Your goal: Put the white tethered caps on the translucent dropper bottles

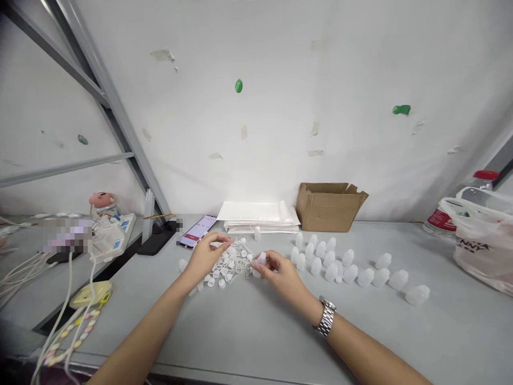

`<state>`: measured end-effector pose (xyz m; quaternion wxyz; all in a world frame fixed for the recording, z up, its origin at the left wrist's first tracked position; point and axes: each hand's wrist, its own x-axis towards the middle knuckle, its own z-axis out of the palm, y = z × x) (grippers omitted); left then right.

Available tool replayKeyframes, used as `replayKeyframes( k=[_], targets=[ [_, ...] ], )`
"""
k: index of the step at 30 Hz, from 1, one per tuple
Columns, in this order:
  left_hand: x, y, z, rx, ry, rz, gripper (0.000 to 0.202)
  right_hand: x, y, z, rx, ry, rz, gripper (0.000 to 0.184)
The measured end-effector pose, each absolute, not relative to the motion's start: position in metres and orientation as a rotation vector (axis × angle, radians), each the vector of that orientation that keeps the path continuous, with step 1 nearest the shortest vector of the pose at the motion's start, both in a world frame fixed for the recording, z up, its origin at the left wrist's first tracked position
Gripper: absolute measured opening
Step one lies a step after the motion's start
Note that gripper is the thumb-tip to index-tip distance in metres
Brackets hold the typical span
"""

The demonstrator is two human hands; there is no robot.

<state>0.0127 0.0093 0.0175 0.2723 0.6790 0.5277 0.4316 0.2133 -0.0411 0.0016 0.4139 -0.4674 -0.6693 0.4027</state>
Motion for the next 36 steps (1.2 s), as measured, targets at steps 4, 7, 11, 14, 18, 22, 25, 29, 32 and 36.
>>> replayKeyframes(
  k=[4,7,11,14,18,22,25,29,32,36],
  targets=[
    [0.017,0.004,0.023,1.493,1.126,1.124,0.020,0.211,-0.043,0.002,-1.059,-1.627,1.108,0.024],
    [0.023,-0.002,0.023,1.350,0.942,1.110,0.019,0.210,-0.043,-0.001,-1.022,-1.622,1.153,0.025],
    [0.030,-0.008,0.020,1.265,0.834,1.080,0.018,0.209,-0.043,-0.004,-1.123,-1.722,1.005,0.024],
    [0.033,-0.010,0.020,1.225,0.778,1.056,0.018,0.210,-0.042,-0.004,-1.208,-1.805,0.817,0.022],
    [0.033,-0.010,0.020,1.125,0.705,1.099,0.016,0.210,-0.043,-0.001,-1.245,-1.851,0.708,0.022],
    [0.032,-0.010,0.021,1.076,0.691,1.126,0.016,0.209,-0.045,0.000,-1.266,-1.879,0.671,0.021],
    [0.031,-0.011,0.021,1.071,0.692,1.113,0.016,0.209,-0.045,-0.001,-1.283,-1.889,0.646,0.021],
    [0.033,-0.013,0.021,1.068,0.705,1.092,0.021,0.209,-0.044,-0.003,-1.306,-1.901,0.646,0.020],
    [0.035,-0.015,0.020,1.065,0.691,1.085,0.022,0.208,-0.044,-0.003,-1.319,-1.899,0.650,0.020],
    [0.039,-0.019,0.019,1.106,0.694,1.061,0.020,0.207,-0.045,-0.002,-1.322,-1.870,0.761,0.023]
  ],
)
